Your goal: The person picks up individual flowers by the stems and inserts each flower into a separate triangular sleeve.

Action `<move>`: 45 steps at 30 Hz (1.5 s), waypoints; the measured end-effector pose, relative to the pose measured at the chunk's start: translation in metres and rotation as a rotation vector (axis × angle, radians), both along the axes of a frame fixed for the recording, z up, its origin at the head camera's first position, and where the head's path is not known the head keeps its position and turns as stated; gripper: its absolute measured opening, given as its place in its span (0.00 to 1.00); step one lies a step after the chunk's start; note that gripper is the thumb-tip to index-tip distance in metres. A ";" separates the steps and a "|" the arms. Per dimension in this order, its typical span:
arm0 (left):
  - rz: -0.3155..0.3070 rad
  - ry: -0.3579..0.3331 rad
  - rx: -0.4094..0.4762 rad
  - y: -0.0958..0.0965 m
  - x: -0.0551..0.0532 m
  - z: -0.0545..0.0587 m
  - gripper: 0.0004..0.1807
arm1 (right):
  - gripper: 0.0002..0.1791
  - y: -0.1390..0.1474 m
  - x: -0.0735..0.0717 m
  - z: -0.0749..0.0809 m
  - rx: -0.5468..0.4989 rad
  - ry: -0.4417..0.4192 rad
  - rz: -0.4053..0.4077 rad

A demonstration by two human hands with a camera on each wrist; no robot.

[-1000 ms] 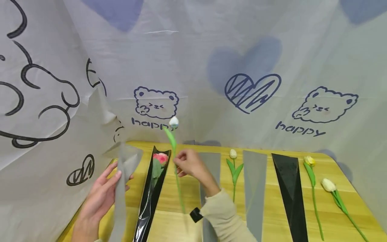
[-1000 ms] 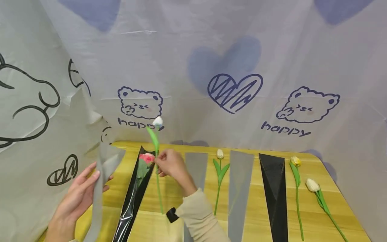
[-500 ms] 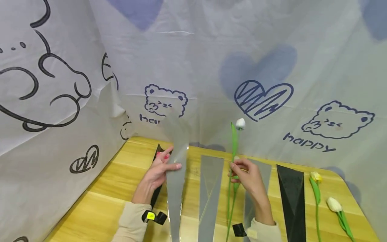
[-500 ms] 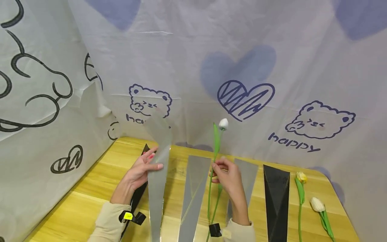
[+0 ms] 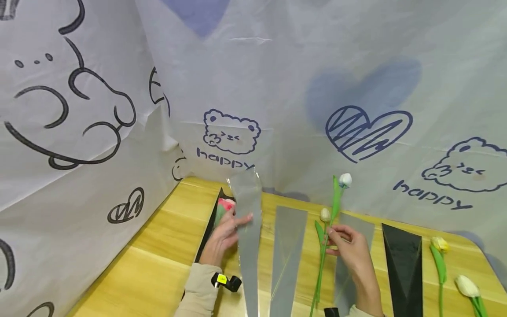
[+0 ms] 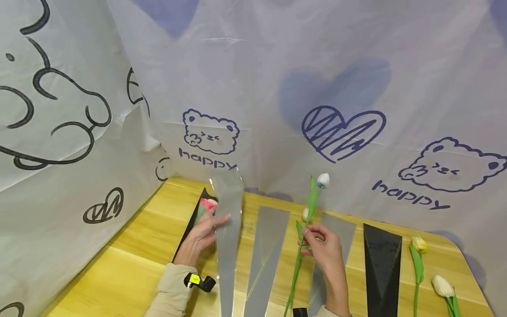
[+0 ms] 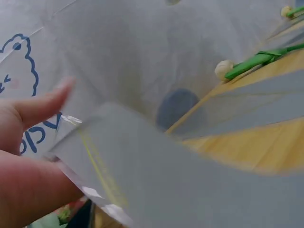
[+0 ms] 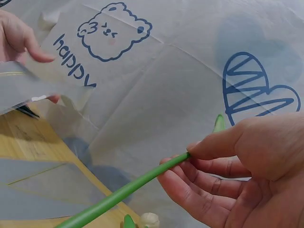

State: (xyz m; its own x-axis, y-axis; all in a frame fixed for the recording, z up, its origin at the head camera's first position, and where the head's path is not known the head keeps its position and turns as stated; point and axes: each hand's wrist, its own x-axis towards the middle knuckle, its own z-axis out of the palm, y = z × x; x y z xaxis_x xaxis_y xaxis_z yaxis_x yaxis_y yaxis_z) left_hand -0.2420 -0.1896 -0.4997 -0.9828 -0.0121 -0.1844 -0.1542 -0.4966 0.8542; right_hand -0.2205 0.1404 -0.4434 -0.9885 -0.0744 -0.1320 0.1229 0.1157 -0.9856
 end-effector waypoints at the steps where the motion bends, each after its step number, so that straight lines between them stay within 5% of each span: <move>1: -0.007 -0.011 0.027 0.004 -0.003 0.001 0.30 | 0.18 0.004 0.000 0.001 0.002 -0.003 -0.005; 6: -0.122 0.032 0.072 0.025 -0.011 0.009 0.28 | 0.21 0.022 0.007 0.008 0.023 -0.031 -0.053; 9: -0.233 0.132 0.070 0.029 -0.007 0.019 0.37 | 0.21 0.029 0.013 0.012 0.036 -0.015 -0.076; 12: -0.313 0.191 0.067 0.029 0.002 0.033 0.31 | 0.21 0.031 0.018 0.016 0.044 0.032 -0.087; 17: -0.370 0.234 -0.108 0.033 0.018 0.057 0.24 | 0.20 0.031 0.018 0.018 0.029 0.083 -0.086; 20: -0.404 0.291 -0.233 0.032 0.024 0.062 0.28 | 0.22 0.030 0.017 0.019 0.021 0.091 -0.077; 23: -0.433 0.342 -0.265 0.031 0.027 0.062 0.28 | 0.23 0.027 0.016 0.020 0.010 0.099 -0.083; 28: -0.407 0.338 -0.306 0.035 0.023 0.060 0.18 | 0.22 0.023 0.015 0.021 -0.020 0.119 -0.107; 33: -0.309 0.331 -0.471 0.043 0.020 0.057 0.14 | 0.19 0.018 0.016 0.024 -0.154 0.161 -0.203; 39: -0.281 0.344 -0.605 0.047 0.018 0.050 0.13 | 0.19 0.014 0.018 0.033 -0.444 0.268 -0.414; 45: -0.271 0.401 -0.698 0.049 0.021 0.048 0.12 | 0.23 0.013 0.021 0.048 -0.836 0.521 -0.556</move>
